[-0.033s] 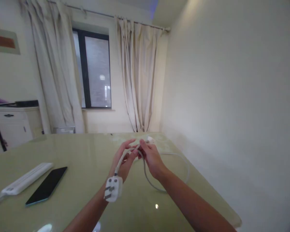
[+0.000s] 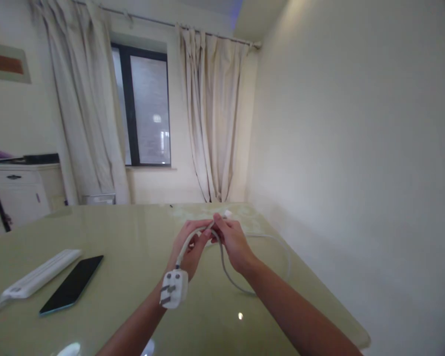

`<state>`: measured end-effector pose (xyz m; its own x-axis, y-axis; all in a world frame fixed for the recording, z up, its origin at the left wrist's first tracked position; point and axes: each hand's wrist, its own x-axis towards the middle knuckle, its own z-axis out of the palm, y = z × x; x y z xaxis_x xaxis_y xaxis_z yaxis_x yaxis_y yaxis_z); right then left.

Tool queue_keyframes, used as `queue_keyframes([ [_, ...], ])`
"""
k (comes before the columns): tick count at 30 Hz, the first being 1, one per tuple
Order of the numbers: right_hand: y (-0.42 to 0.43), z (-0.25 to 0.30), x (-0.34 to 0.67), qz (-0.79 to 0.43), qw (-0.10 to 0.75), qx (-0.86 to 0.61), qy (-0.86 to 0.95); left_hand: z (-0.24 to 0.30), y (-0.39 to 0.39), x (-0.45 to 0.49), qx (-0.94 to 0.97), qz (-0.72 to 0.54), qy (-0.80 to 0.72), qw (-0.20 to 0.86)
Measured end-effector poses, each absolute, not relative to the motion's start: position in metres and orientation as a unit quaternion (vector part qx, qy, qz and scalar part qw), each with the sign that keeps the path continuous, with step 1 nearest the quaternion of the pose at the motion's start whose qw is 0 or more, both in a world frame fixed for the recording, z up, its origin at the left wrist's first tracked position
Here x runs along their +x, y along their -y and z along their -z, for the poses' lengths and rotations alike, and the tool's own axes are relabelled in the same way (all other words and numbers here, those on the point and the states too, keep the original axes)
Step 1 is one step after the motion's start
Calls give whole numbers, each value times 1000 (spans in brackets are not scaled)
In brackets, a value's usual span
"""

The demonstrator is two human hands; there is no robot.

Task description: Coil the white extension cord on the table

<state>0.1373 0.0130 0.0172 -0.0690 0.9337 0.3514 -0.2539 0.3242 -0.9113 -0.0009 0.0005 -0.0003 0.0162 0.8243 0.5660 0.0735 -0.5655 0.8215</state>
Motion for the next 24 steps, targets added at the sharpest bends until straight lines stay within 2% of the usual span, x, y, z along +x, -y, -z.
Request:
queue_keyframes([
  [3,-21,-13,139,-442,604,-381,543,-3,-1,-6,697,-602,-348,176],
  [6,-25,-4,141,-387,599,-428,556,-8,-2,-13,735,-568,-349,122],
  [12,-6,5,147,-139,510,-416,740,-25,-10,-23,756,-529,-356,149],
  [17,7,3,159,-48,375,-379,845,-38,-22,-29,727,-536,-390,180],
  [20,6,6,164,73,324,-401,854,-42,-25,-30,716,-508,-407,253],
  [22,4,8,167,194,323,-406,833,-43,-25,-31,683,-493,-402,360],
  [24,1,8,172,286,333,-344,830,-43,-23,-33,635,-472,-383,476],
])
